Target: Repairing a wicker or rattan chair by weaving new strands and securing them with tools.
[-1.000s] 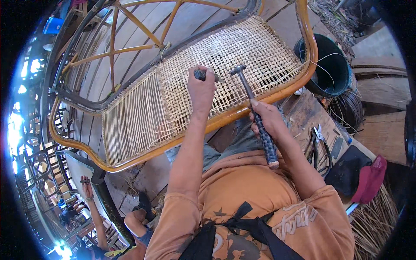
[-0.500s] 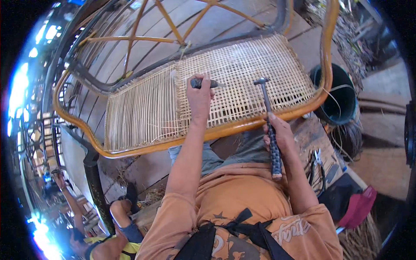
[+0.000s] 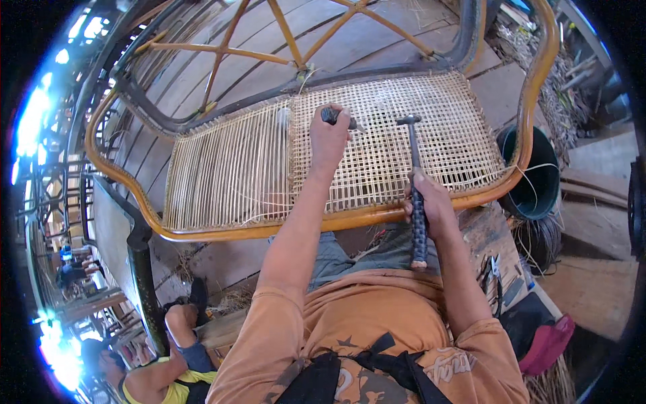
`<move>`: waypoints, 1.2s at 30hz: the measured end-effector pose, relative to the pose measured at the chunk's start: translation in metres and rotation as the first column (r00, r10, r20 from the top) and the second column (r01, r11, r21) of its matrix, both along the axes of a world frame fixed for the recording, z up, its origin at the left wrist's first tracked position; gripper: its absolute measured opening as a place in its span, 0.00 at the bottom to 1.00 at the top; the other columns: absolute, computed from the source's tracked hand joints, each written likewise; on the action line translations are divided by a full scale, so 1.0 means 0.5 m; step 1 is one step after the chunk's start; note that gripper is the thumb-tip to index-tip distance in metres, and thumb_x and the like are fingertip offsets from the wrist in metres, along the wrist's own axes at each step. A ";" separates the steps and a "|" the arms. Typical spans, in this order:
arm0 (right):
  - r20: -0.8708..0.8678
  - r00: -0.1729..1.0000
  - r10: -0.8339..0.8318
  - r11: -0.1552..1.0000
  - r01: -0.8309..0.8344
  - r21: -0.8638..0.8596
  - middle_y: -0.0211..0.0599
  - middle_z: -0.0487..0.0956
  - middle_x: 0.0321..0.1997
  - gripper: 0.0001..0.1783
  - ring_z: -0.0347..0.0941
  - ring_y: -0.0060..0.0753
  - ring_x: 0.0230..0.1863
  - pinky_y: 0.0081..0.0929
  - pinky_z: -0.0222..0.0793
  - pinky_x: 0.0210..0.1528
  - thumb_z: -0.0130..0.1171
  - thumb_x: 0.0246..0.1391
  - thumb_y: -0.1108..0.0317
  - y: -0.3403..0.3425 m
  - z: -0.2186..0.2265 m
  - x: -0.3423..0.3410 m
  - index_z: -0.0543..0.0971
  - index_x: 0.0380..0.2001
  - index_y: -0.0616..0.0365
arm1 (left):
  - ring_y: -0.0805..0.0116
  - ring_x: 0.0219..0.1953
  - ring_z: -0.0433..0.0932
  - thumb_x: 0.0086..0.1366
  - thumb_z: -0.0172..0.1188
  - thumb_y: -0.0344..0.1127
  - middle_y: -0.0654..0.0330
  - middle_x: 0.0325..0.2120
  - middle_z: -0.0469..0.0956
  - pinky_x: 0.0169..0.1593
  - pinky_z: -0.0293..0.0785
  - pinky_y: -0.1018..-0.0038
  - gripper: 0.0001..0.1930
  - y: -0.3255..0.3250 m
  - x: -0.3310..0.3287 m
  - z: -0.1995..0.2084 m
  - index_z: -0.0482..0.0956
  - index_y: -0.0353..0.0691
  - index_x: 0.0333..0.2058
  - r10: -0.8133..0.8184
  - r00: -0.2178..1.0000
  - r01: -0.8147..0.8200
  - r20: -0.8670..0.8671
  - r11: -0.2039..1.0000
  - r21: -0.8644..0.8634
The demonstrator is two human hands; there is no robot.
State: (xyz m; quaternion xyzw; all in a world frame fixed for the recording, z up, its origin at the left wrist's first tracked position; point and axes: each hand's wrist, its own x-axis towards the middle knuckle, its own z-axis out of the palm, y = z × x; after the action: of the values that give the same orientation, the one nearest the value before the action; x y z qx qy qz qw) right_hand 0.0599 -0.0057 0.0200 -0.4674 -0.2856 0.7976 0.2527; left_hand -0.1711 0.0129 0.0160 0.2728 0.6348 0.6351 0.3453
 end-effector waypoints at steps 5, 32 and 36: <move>0.067 0.997 0.041 0.999 -0.040 -0.015 0.27 0.70 0.25 0.15 0.67 0.19 0.16 0.21 0.66 0.13 0.47 0.63 0.55 0.007 0.000 -0.018 0.71 0.43 0.54 | 0.79 0.15 0.69 0.60 0.59 0.33 0.63 0.20 0.72 0.19 0.66 0.80 0.09 0.032 0.011 -0.009 0.70 0.38 0.35 -0.044 0.997 0.041 -0.067 0.998 -0.044; 0.739 0.661 -0.133 0.826 -0.338 0.451 0.32 0.72 0.24 0.13 0.66 0.26 0.21 0.25 0.63 0.25 0.58 0.51 0.67 -0.145 0.038 0.370 0.73 0.37 0.62 | 0.78 0.23 0.71 0.63 0.55 0.30 0.57 0.39 0.77 0.29 0.71 0.78 0.06 -0.226 0.079 0.076 0.73 0.38 0.38 -0.054 0.983 0.032 0.173 0.992 0.124; 0.935 0.331 -0.129 0.820 -0.495 0.288 0.44 0.72 0.28 0.13 0.69 0.43 0.30 0.34 0.66 0.36 0.61 0.46 0.68 -0.269 -0.018 0.480 0.72 0.34 0.61 | 0.69 0.43 0.75 0.59 0.56 0.26 0.56 0.46 0.74 0.46 0.74 0.73 0.09 -0.304 0.176 0.082 0.72 0.38 0.40 -0.326 0.904 0.334 0.276 0.942 0.022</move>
State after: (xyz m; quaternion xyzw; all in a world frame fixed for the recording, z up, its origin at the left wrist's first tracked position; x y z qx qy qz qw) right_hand 0.2997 -0.1402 0.0110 -0.7066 -0.6376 0.2996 0.0662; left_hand -0.0833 -0.1391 0.0571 0.2806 0.5333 0.5911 0.5361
